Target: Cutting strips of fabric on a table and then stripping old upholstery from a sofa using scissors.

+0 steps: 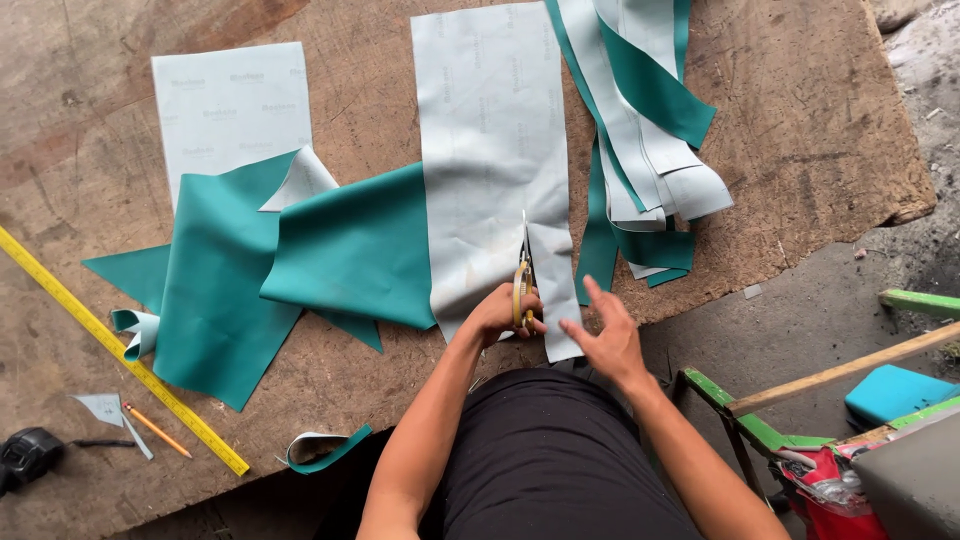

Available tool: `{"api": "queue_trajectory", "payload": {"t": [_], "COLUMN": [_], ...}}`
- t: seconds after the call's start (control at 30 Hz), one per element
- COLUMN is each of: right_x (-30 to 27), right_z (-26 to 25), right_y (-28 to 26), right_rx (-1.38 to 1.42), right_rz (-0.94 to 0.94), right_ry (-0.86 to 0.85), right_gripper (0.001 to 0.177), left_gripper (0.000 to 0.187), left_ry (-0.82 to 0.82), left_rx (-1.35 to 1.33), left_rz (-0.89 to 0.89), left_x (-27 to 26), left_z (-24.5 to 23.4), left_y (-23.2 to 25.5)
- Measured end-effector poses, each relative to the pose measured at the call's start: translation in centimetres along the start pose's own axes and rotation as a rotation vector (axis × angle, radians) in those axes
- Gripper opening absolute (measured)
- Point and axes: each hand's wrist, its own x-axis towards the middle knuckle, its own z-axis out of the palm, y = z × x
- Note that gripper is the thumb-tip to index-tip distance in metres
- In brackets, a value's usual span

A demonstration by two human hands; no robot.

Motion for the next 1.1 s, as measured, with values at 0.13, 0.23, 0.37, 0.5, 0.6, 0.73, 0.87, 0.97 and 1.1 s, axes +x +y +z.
{"api": "queue_trajectory", "payload": {"t": [0.13,0.23,0.37,0.5,0.6,0.73,0.87,0.97,1.1], "right_x": [5.6,11.2,16.6,19.7,17.9,17.4,17.4,16.5,15.9], "right_z": [-0.1,1.8,3.7,3.6,1.4,1.1,2.6,2.5,2.6], "right_y": [-2.5,-2.0,-2.1,-0.7,-2.9,-3.0,0.2,0.7,0.8], "right_rx": [0.088,0.178,0.01,0.085,0.543,0.681,0.774,0.772,0.704], "right_rz": [0.004,0.08,0.152,0.259,0.117,-0.002,0.268,0.274,0.216], "right_ry": [0.069,0.053,-0.029,-0.14,-0.233,-0.358,-0.335,-0.32,-0.339], "right_gripper": [0.08,0.085,0.099,0.103,0.11,0.125,0.087,0.086,0.09], "left_gripper": [0.053,0.052,0.04,0.042,0.045,0.048,0.062,0.059,0.048], "left_ry": [-0.044,-0.039,-0.047,-0.095,-0.108,-0.058,-0.004,0.043,0.068], "left_rx": [-0.011,-0.013,-0.085,-0.112,-0.102,-0.006,0.151,0.286,0.39], "left_rz": [-0.004,-0.006,0.056,0.144,0.159,0.084,-0.02,-0.085,-0.109], "left_x": [-1.5,-2.2,-2.7,-3.7,-3.0,-5.0,-4.1,-4.2,-5.2], "left_z": [-0.4,-0.1,0.3,0.7,0.9,2.0,2.0,2.2,3.3], "left_y": [-0.9,-0.9,-0.9,0.0,-0.6,2.0,1.3,1.6,5.7]}}
